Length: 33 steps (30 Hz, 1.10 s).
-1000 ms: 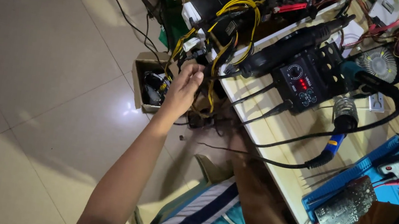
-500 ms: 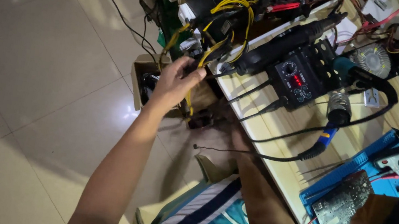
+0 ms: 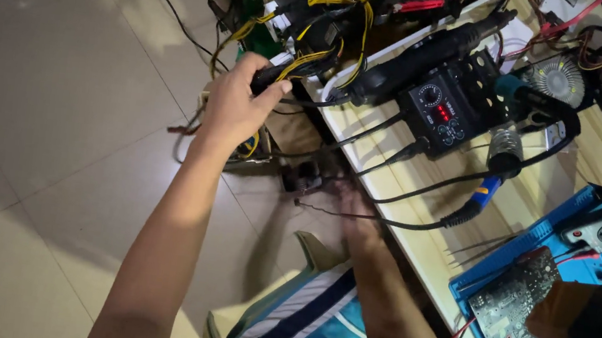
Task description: Cleaning a circuit board with a brush and solvent before aligning it under a rework station for component repair.
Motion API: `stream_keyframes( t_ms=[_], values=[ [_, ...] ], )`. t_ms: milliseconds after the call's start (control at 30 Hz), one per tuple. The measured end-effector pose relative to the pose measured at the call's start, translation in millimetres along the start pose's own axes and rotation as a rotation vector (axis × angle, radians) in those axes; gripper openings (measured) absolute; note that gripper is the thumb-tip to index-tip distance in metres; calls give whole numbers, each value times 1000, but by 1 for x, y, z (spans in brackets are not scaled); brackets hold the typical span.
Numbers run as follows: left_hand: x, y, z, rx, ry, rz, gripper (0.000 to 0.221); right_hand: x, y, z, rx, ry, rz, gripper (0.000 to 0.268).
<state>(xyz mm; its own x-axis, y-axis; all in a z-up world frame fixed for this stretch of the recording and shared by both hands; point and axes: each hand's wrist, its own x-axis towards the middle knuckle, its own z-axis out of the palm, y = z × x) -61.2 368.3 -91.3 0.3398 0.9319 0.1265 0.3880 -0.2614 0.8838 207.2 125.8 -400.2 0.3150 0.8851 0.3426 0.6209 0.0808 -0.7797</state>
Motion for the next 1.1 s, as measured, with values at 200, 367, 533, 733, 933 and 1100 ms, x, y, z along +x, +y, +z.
stream_keyframes(
  t_ms=[200, 367, 533, 733, 933, 1100],
  values=[
    [-6, -7, 12, -59, -47, 0, 38, 65, -157, -18, 1119, 135, 1153, 11],
    [-6, -9, 23, -92, -22, -5, 33, 46, -148, -15, 1323, -15, 913, 45],
    [-6, -13, 39, 40, 101, 37, 35, 63, -155, 3, 1480, 245, 1102, 9],
    [-7, -10, 44, -2, 192, 185, 36, 91, -138, 19, 1589, 319, 1130, 12],
    [-18, -21, 67, -57, 270, 267, 24, 102, -152, 24, 1563, 212, 1100, 13],
    [-70, -17, 86, -150, 357, 247, 19, 101, -183, 19, 1557, 160, 1030, 18]
  ],
)
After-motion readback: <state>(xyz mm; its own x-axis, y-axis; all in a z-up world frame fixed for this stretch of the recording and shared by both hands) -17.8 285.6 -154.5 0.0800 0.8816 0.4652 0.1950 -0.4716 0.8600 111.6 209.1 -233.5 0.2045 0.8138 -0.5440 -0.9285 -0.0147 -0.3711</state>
